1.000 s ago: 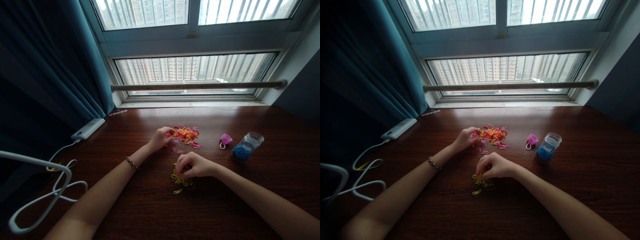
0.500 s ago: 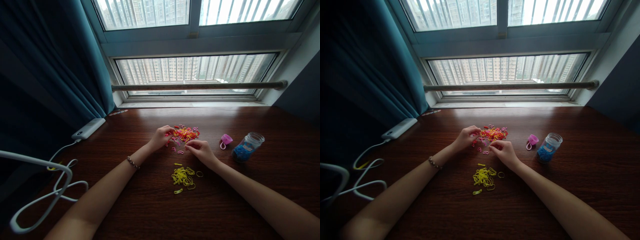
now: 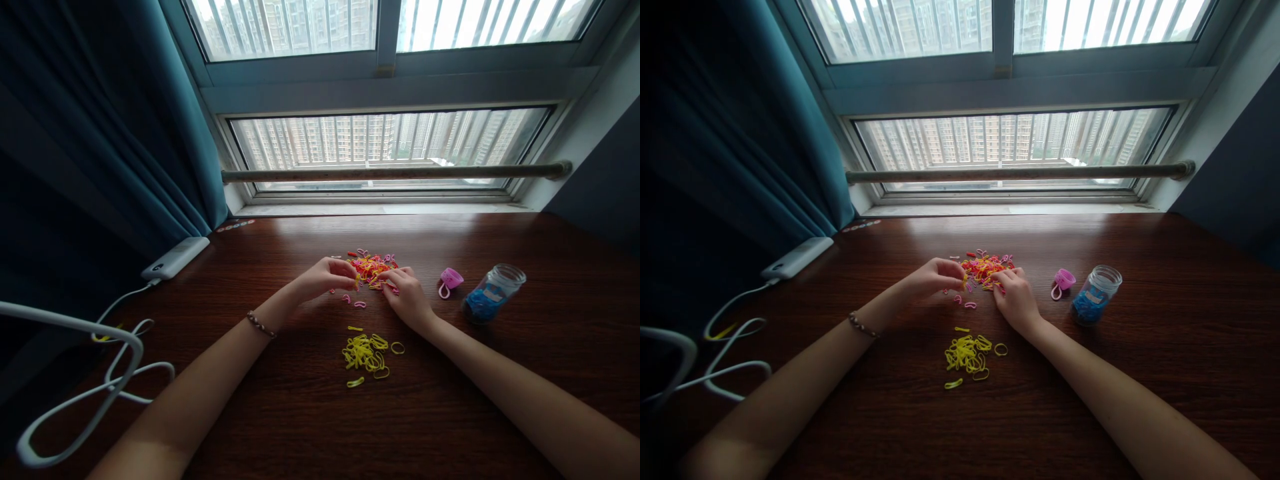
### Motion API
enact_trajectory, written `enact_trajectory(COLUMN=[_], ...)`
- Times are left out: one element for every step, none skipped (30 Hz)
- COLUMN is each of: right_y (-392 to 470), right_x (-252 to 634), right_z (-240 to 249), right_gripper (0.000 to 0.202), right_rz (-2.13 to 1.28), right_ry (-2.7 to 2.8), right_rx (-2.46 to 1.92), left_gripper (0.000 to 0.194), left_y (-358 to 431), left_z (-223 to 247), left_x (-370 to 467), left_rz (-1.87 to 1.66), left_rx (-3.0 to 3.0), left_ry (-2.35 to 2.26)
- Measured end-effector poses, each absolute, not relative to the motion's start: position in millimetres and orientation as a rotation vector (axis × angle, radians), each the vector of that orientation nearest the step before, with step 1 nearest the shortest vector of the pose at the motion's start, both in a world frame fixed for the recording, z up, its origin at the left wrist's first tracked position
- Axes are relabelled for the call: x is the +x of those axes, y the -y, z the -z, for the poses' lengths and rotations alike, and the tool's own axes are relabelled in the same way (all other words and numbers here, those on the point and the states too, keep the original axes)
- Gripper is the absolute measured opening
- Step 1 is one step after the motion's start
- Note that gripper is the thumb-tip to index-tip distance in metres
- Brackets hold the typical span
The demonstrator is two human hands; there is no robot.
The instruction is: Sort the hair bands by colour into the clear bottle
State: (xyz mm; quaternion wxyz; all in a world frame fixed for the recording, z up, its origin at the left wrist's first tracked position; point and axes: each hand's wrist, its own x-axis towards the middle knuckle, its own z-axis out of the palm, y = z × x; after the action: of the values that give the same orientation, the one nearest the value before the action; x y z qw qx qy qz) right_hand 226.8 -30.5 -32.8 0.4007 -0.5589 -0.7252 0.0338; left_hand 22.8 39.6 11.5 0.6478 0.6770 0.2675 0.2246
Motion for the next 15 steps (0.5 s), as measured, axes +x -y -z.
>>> enact_trajectory(right_y=[31, 31, 31, 31, 31, 31, 31, 31, 31, 31, 30, 30, 29, 29, 28], right_x=[226, 226, 226, 225, 225, 225, 225, 225, 225, 225, 225, 225, 225, 226, 226], right_z=[33, 34, 34, 34, 34, 34, 34, 35, 35, 36, 37, 37, 38, 39, 39], right_gripper=[0.019, 0.02, 0.021, 0.021, 0.021, 0.02, 0.02, 0.02, 0.02, 0.021, 0.021, 0.022, 0.023, 0.024, 0.025], right_rz=[-0.08, -0.076, -0.072, -0.068, -0.064, -0.062, -0.062, -0.064, -0.066, -0.069, -0.07, -0.071, -0.07, -0.069, -0.068], right_ry=[1.85, 1.862, 1.872, 1.879, 1.887, 1.897, 1.909, 1.921, 1.931, 1.937, 1.939, 1.939, 1.938, 1.936, 1.934], right_rx=[-1.406, -1.398, -1.39, -1.381, -1.37, -1.359, -1.348, -1.342, -1.34, -1.341, -1.344, -1.346, -1.346, -1.346, -1.348], left_gripper=[0.019, 0.019, 0.019, 0.019, 0.018, 0.017, 0.016, 0.015, 0.015, 0.015, 0.016, 0.016, 0.017, 0.018, 0.019], left_y=[-37, -34, -30, -25, -21, -16, -11, -7, -3, 0, 2, 3, 4, 4, 3], left_z=[-13, -15, -17, -19, -21, -23, -24, -26, -26, -27, -27, -27, -26, -26, -26], left_x=[24, 25, 26, 28, 30, 33, 35, 38, 40, 41, 42, 43, 43, 43, 43], left_rz=[-0.425, -0.332, -0.235, -0.139, -0.046, 0.037, 0.103, 0.149, 0.178, 0.198, 0.21, 0.216, 0.218, 0.215, 0.207], left_rx=[1.56, 1.586, 1.617, 1.651, 1.689, 1.724, 1.76, 1.797, 1.834, 1.87, 1.904, 1.935, 1.96, 1.977, 1.99], left_ry=[-0.577, -0.545, -0.512, -0.481, -0.454, -0.429, -0.406, -0.384, -0.364, -0.344, -0.326, -0.312, -0.304, -0.304, -0.311])
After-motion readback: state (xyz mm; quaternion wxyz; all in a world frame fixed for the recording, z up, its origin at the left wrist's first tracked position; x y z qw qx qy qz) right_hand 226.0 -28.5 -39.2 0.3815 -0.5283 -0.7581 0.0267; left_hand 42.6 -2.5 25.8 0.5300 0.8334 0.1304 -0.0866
